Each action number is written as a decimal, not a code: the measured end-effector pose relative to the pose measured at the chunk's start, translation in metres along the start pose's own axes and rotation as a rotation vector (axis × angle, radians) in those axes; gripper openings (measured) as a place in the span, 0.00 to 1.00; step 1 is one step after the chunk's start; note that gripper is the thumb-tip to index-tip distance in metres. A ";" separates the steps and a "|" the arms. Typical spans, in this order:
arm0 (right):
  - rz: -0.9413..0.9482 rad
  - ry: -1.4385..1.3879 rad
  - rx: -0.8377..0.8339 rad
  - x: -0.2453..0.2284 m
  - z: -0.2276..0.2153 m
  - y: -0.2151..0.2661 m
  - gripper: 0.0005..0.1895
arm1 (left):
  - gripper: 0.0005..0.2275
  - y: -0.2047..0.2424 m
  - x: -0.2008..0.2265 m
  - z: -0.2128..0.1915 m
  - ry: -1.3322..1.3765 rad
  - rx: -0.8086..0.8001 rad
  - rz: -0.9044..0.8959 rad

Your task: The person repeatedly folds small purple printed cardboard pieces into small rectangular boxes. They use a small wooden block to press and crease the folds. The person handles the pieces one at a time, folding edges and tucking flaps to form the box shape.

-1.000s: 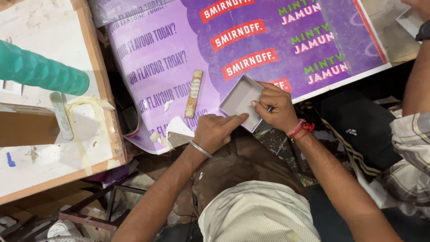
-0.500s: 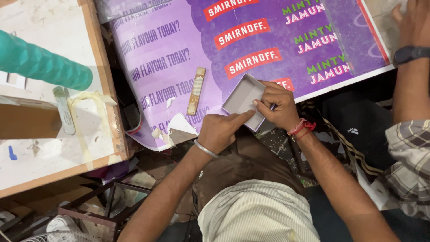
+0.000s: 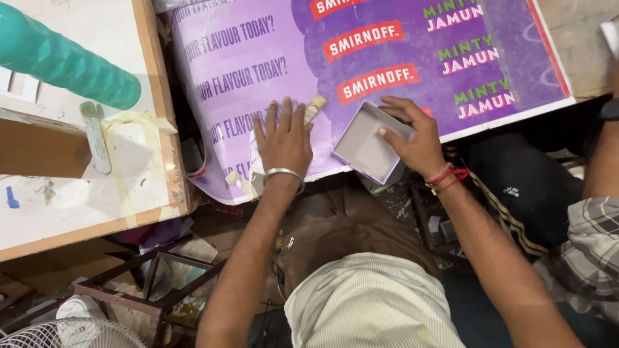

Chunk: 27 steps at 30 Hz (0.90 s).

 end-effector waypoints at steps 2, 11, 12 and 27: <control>-0.007 0.072 -0.010 0.001 0.005 0.002 0.20 | 0.13 0.009 0.000 0.005 0.075 -0.006 0.010; 0.170 0.719 -0.429 -0.045 -0.001 -0.059 0.13 | 0.18 0.029 0.013 -0.028 0.349 0.055 0.240; 0.124 0.784 -0.483 -0.056 0.002 -0.067 0.12 | 0.17 0.030 0.017 -0.031 0.352 0.066 0.298; -0.016 0.970 -0.687 -0.086 0.064 -0.101 0.11 | 0.19 0.033 0.039 -0.022 0.401 -0.132 0.288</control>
Point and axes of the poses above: each hand's wrist, its own y-axis away from the middle knuckle, its own z-axis out of the palm, x = y × z, the point moved 6 cm from there along -y, towards the middle knuckle, and after that the axes turned 9 degrees about -x, right-handed, at the moved point
